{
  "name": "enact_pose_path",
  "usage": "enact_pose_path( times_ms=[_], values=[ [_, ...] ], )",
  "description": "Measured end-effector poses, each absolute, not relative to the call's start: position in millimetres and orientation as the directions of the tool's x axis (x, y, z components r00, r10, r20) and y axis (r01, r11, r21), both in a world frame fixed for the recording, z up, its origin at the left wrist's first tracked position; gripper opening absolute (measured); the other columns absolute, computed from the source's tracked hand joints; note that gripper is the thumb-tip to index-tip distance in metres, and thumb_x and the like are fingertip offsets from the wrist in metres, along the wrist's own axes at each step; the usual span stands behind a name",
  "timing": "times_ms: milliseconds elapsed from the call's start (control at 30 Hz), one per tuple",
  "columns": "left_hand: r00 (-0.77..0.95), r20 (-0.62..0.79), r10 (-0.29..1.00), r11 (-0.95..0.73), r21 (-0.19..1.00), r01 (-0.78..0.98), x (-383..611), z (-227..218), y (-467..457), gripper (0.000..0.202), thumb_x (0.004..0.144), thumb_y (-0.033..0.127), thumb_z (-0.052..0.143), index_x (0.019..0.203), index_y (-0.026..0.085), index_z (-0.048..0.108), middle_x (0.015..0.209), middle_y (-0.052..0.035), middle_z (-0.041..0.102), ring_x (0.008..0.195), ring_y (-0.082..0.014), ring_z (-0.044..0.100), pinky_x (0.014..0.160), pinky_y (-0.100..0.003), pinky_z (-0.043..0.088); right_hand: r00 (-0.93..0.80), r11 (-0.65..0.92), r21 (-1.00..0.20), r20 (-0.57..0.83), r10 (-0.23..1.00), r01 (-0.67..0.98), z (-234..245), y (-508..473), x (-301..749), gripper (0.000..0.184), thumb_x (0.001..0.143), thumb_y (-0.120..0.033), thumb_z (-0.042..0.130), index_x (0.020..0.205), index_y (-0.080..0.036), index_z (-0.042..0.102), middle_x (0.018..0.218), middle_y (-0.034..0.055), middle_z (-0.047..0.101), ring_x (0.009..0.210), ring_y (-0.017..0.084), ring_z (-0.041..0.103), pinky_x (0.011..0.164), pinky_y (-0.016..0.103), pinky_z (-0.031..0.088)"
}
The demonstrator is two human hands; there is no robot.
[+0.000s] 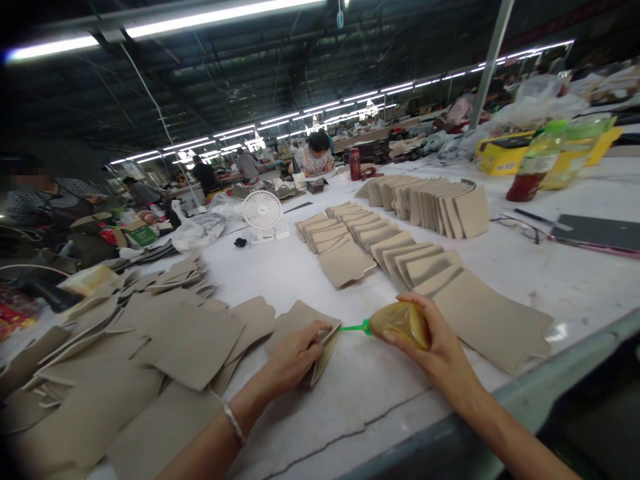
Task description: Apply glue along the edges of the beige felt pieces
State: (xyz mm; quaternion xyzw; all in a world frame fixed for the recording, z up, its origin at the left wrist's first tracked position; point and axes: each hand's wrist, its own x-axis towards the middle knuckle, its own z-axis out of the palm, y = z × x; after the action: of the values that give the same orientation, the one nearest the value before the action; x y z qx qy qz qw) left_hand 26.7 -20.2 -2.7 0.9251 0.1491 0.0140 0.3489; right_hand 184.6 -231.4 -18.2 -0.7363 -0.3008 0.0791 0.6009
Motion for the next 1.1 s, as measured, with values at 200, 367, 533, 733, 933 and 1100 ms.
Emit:
enact_pose_path(
  times_ms=[200,367,533,733,933,1100],
  values=[
    [0.961,-0.061,0.268,-0.699,0.674,0.238,26.3,-5.3,-17.1,0.048,0.082,0.016,0.040,0.125,0.025,0.058,0.078,0.0011,0.060,0.073,-0.0188,0.054,0.064,-0.027,0.032,0.792,-0.060,-0.961,0.188,0.581,0.271,-30.1,-223.4,189.4,0.061,0.077,-0.057,0.073,0.123,-0.028,0.045,0.099,0.0027,0.062,0.088,0.026,0.061,0.079,0.037,0.049],
    [0.962,-0.068,0.266,-0.699,0.673,0.241,26.0,-5.9,-16.9,0.049,0.083,0.017,0.039,0.127,0.026,0.056,0.076,0.0012,0.059,0.074,-0.0197,0.055,0.064,-0.028,0.033,0.835,-0.078,-0.960,0.190,0.516,0.267,-31.9,-222.4,182.7,0.064,0.072,-0.058,0.076,0.120,-0.028,0.047,0.101,0.0025,0.059,0.091,0.026,0.058,0.082,0.038,0.046],
    [0.964,-0.039,0.265,-0.698,0.682,0.219,24.9,-10.9,-15.9,0.047,0.084,0.017,0.038,0.127,0.024,0.057,0.095,-0.0023,0.066,0.088,-0.0214,0.058,0.075,-0.029,0.037,0.791,-0.065,-0.979,0.115,0.601,0.192,-30.4,-225.6,170.2,0.058,0.076,-0.056,0.074,0.120,-0.029,0.047,0.096,0.0007,0.061,0.086,0.024,0.060,0.075,0.034,0.049],
    [0.962,-0.048,0.267,-0.678,0.701,0.223,24.6,-11.5,-14.0,0.049,0.081,0.016,0.039,0.126,0.026,0.058,0.076,0.0014,0.060,0.074,-0.0192,0.055,0.065,-0.027,0.033,0.859,-0.047,-0.981,0.141,0.492,0.188,-38.2,-222.7,184.9,0.061,0.075,-0.057,0.076,0.121,-0.030,0.047,0.104,0.0003,0.058,0.095,0.024,0.056,0.084,0.034,0.045],
    [0.958,-0.037,0.284,-0.632,0.744,0.216,25.1,-13.3,-11.8,0.046,0.080,0.016,0.041,0.121,0.023,0.061,0.075,0.0023,0.058,0.075,-0.0177,0.054,0.064,-0.027,0.033,0.837,-0.046,-0.992,0.075,0.542,0.118,-37.5,-225.0,169.6,0.061,0.074,-0.057,0.076,0.121,-0.029,0.048,0.096,0.0002,0.060,0.088,0.023,0.058,0.074,0.031,0.050],
    [0.960,-0.009,0.280,-0.647,0.737,0.196,24.2,-15.4,-12.2,0.046,0.082,0.016,0.041,0.124,0.023,0.060,0.089,0.0011,0.066,0.076,-0.0172,0.055,0.066,-0.027,0.034,0.850,-0.038,-0.994,0.068,0.523,0.103,-32.5,-221.5,169.6,0.058,0.076,-0.057,0.075,0.120,-0.030,0.049,0.098,0.0000,0.061,0.092,0.024,0.058,0.080,0.034,0.048]
  ],
)
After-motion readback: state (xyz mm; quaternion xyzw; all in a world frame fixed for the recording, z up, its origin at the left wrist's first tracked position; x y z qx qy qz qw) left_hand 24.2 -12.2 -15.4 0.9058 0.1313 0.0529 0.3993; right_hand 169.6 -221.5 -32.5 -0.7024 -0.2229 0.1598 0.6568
